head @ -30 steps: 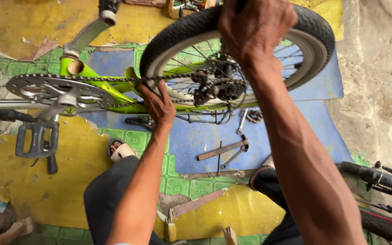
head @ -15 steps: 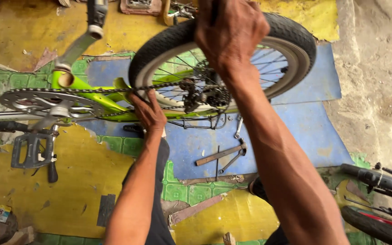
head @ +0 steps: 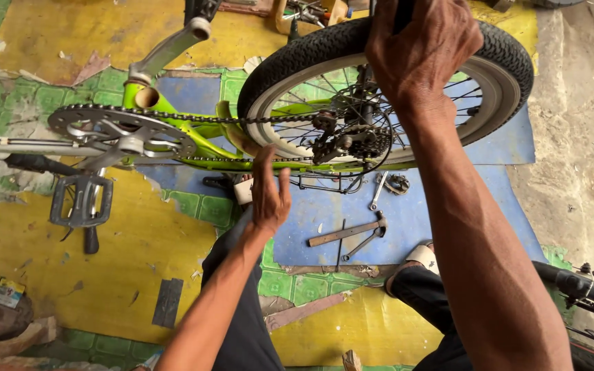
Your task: The person adjusts the rear derailleur and chain on a green bicycle using a wrench and hammer. They tighten bolts, align the chain, and tap components into place while the bike is upside down.
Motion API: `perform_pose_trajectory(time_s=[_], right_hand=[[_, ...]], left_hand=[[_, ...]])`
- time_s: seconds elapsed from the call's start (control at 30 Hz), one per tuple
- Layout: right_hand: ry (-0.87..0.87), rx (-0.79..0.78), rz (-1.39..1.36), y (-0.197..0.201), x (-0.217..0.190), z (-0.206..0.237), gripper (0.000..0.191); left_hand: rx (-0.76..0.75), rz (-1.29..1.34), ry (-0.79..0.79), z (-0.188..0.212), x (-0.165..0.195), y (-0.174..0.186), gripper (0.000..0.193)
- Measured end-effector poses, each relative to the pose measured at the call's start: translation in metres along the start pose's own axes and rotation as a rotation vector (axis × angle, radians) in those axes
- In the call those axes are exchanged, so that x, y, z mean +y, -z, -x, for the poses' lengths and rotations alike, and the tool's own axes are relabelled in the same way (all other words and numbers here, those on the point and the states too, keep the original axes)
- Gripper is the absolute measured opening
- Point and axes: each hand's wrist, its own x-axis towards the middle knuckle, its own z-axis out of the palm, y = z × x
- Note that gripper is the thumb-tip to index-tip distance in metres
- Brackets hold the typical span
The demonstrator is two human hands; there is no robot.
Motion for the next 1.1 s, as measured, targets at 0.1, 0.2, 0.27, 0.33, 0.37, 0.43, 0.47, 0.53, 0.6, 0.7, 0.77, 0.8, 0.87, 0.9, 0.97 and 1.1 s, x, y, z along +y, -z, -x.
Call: perform_pose_trajectory(time_s=[0.1, 0.2, 0.27, 0.33, 0.37, 0.43, 0.47, 0.53, 0.6, 0.7, 0.77, 0.8, 0.87, 0.9, 0.97, 1.1], right_hand=[[-0.016, -0.037, -0.047, 0.004, 0.000, -0.001, 0.022], [-0.025, -0.051, -0.150, 0.004, 0.000, -0.003, 0.022], [-0.030, -0.048, -0.065, 0.003, 0.000, -0.003, 0.025], [-0.020, -0.042, -0.019, 0.002, -0.001, -0.002, 0.025], [-0.003, -0.032, -0.009, 0.002, -0.001, -0.001, 0.024], [-0.015, -0.046, -0.042, 0.003, 0.000, 0.000, 0.020], [-0.042, -0.075, -0.089, 0.004, 0.000, 0.000, 0.018], [-0.044, -0.078, -0.132, 0.005, 0.000, 0.000, 0.016], [0.000, -0.026, -0.128, 0.005, -0.001, -0.001, 0.014], [-0.006, -0.045, -0.093, 0.007, -0.003, -0.002, 0.014], [-0.012, -0.038, -0.106, 0.007, -0.003, -0.004, 0.017], [-0.016, -0.035, -0.114, 0.008, -0.003, -0.004, 0.018], [-0.035, -0.054, -0.157, 0.008, -0.003, -0.005, 0.015], [-0.048, -0.064, -0.180, 0.008, -0.003, -0.005, 0.014], [-0.027, -0.034, -0.177, 0.007, -0.004, -0.005, 0.016], [0.001, -0.007, -0.117, 0.006, -0.004, -0.004, 0.016]], left_hand=[[-0.070, -0.115, -0.180, -0.006, -0.013, 0.009, 0.036], [-0.074, -0.216, -0.238, -0.004, -0.020, 0.014, 0.025], [-0.048, -0.228, -0.303, -0.003, -0.022, 0.016, 0.022], [-0.063, -0.257, -0.337, -0.003, -0.025, 0.016, 0.019], [-0.070, -0.265, -0.357, -0.004, -0.025, 0.016, 0.018], [-0.111, -0.254, -0.386, -0.007, -0.028, 0.019, 0.018], [-0.132, -0.250, -0.399, -0.009, -0.029, 0.020, 0.018], [-0.209, -0.177, -0.355, -0.013, -0.029, 0.022, 0.017], [-0.237, -0.159, -0.347, -0.021, -0.027, 0.023, 0.029], [-0.251, -0.207, -0.402, -0.035, -0.021, 0.015, 0.069], [-0.282, -0.261, -0.471, -0.046, -0.019, 0.012, 0.105], [-0.327, -0.248, -0.490, -0.050, -0.019, 0.012, 0.115], [-0.424, -0.221, -0.532, -0.059, -0.021, 0.015, 0.135], [-0.477, -0.332, -0.534, -0.062, -0.020, 0.013, 0.135], [-0.579, -0.562, -0.531, -0.070, -0.020, 0.009, 0.137], [-0.771, -0.658, -0.379, -0.082, -0.017, -0.002, 0.142]])
